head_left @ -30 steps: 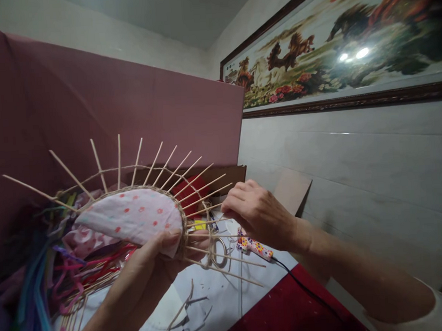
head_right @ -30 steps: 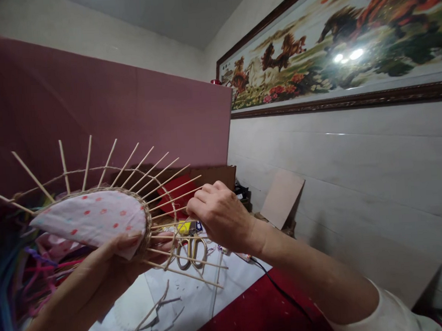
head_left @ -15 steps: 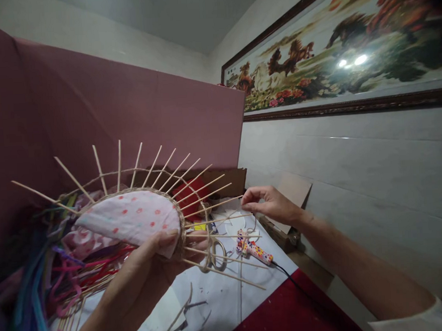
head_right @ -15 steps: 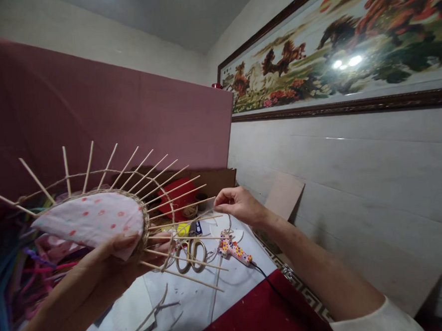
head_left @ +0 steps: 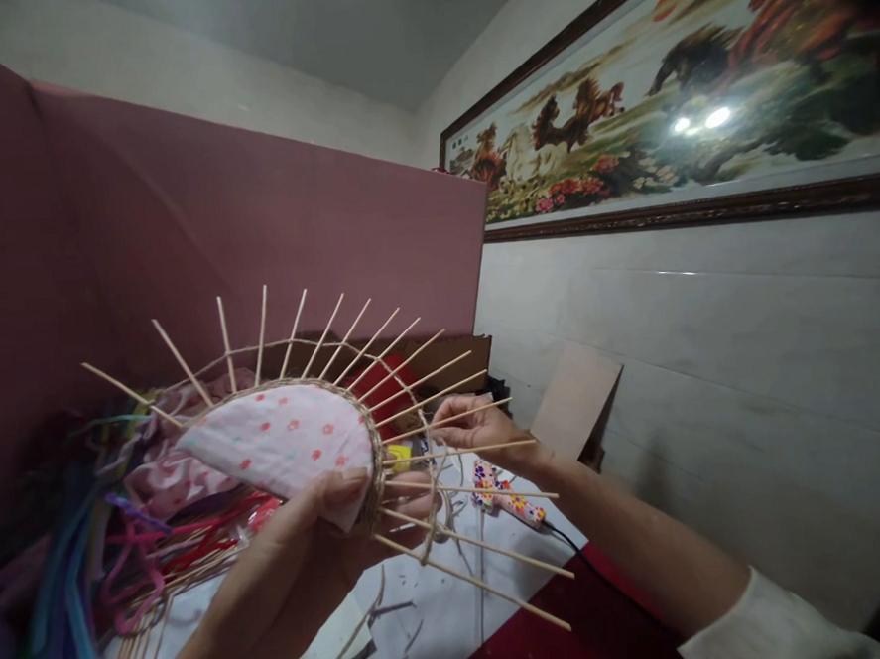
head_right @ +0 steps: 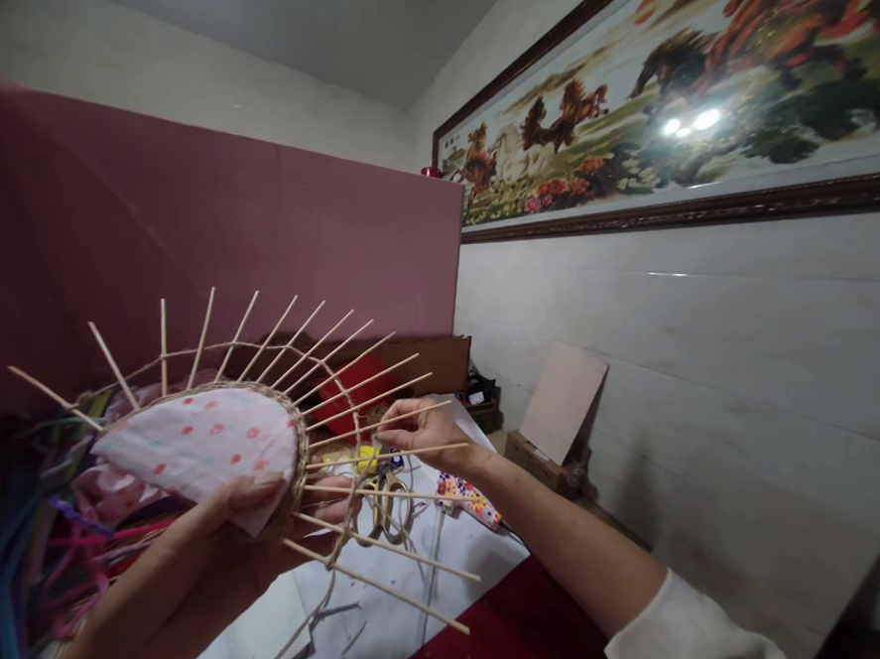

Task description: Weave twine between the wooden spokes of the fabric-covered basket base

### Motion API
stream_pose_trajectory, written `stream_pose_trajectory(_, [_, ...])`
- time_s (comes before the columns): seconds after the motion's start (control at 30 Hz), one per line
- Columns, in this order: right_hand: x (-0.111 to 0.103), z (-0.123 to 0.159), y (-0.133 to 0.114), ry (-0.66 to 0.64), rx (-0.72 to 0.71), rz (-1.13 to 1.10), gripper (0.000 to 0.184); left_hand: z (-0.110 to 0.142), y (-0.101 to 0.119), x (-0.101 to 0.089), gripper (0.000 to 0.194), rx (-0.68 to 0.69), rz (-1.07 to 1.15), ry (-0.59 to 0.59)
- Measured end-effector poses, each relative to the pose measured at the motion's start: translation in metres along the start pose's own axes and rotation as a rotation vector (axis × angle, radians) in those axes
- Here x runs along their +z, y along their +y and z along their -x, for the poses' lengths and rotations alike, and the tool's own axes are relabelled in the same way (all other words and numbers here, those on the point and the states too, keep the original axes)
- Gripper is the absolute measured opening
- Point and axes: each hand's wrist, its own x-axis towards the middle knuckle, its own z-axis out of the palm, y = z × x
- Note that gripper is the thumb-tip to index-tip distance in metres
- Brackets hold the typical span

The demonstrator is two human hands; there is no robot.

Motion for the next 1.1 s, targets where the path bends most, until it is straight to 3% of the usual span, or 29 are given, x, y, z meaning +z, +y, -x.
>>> stream_pose_trajectory(0.17, [0.008, -0.007, 0.004, 0.048, 0.028, -0.021, 0.024, -0.001, -0.001, -0.001, 0.035, -0.01, -0.005, -0.043])
stream_pose_trajectory(0.33, [0.009, -0.003, 0.006, -0.037, 0.029, -0.075, 0.028, -0.002, -0.002, -0.006, 0.033, 0.018, -0.047, -0.006])
stream_pose_trajectory(0.5, [0.004, 0.004, 0.01, -0.025, 0.081, 0.064, 0.023, -0.004, -0.001, -0.008, 0.035, 0.017, -0.064, 0.012])
stream_pose_trajectory(0.7, [-0.04, 0.018, 0.048, 0.189, 0.222, 0.543, 0.018, -0.005, 0.006, -0.006, 0.033, 0.012, -0.102, 0.068])
stream_pose_trajectory(0.87, [-0.075, 0.046, 0.087, 0.124, 0.353, 0.761, 0.011, -0.007, 0.01, -0.011, 0.032, 0.034, -0.104, 0.056])
stream_pose_trajectory(1.1, [-0.068, 0.07, 0.108, -0.023, 0.398, 0.925, 0.048, -0.009, 0.006, -0.015, 0.032, 0.062, -0.133, 0.047])
